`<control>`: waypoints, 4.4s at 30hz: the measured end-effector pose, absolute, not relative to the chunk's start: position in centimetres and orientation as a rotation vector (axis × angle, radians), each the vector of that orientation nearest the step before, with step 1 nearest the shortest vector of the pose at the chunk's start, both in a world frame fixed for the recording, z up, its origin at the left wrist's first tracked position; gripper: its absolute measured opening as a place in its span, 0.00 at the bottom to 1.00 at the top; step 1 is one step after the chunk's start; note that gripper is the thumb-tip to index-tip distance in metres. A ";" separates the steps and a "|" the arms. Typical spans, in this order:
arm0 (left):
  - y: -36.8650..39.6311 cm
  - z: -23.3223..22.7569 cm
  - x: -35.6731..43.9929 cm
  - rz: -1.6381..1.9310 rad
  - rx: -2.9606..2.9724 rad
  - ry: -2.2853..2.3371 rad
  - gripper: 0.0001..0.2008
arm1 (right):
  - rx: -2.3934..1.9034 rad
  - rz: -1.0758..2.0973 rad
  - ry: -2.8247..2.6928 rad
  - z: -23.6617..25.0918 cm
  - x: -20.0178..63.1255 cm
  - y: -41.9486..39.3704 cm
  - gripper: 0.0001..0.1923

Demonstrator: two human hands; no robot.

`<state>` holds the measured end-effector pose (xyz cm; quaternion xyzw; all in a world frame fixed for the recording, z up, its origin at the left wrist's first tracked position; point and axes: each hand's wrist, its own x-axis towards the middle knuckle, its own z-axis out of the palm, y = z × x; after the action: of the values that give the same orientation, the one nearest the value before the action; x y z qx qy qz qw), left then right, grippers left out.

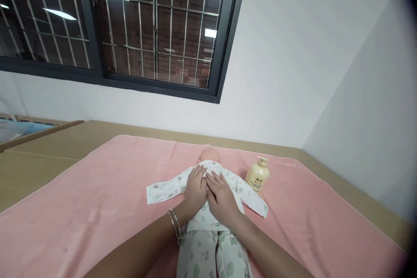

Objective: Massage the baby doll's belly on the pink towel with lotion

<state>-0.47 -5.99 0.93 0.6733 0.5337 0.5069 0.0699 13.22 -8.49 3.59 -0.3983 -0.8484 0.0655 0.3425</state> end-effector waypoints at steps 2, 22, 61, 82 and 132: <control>-6.0 0.8 -0.4 1.527 2.027 1.623 0.22 | -0.899 0.279 -2.217 3.9 13.5 -7.9 0.26; -6.5 1.3 -0.2 1.523 2.078 1.634 0.18 | -1.105 0.162 -2.118 3.0 14.7 -5.7 0.24; -6.4 2.0 0.2 1.374 2.386 1.730 0.17 | -1.347 0.333 -2.087 3.3 15.0 -4.5 0.27; -6.6 2.6 0.4 1.175 2.356 1.806 0.19 | -1.391 0.284 -2.152 3.7 15.1 -5.6 0.31; -6.9 1.8 0.4 1.204 2.374 1.950 0.21 | -1.314 0.116 -2.157 3.5 14.4 -7.5 0.24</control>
<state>0.41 -6.92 1.81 0.7172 0.5890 0.3638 -0.0790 14.38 -7.50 3.51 -0.4955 -0.8134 0.0438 0.3015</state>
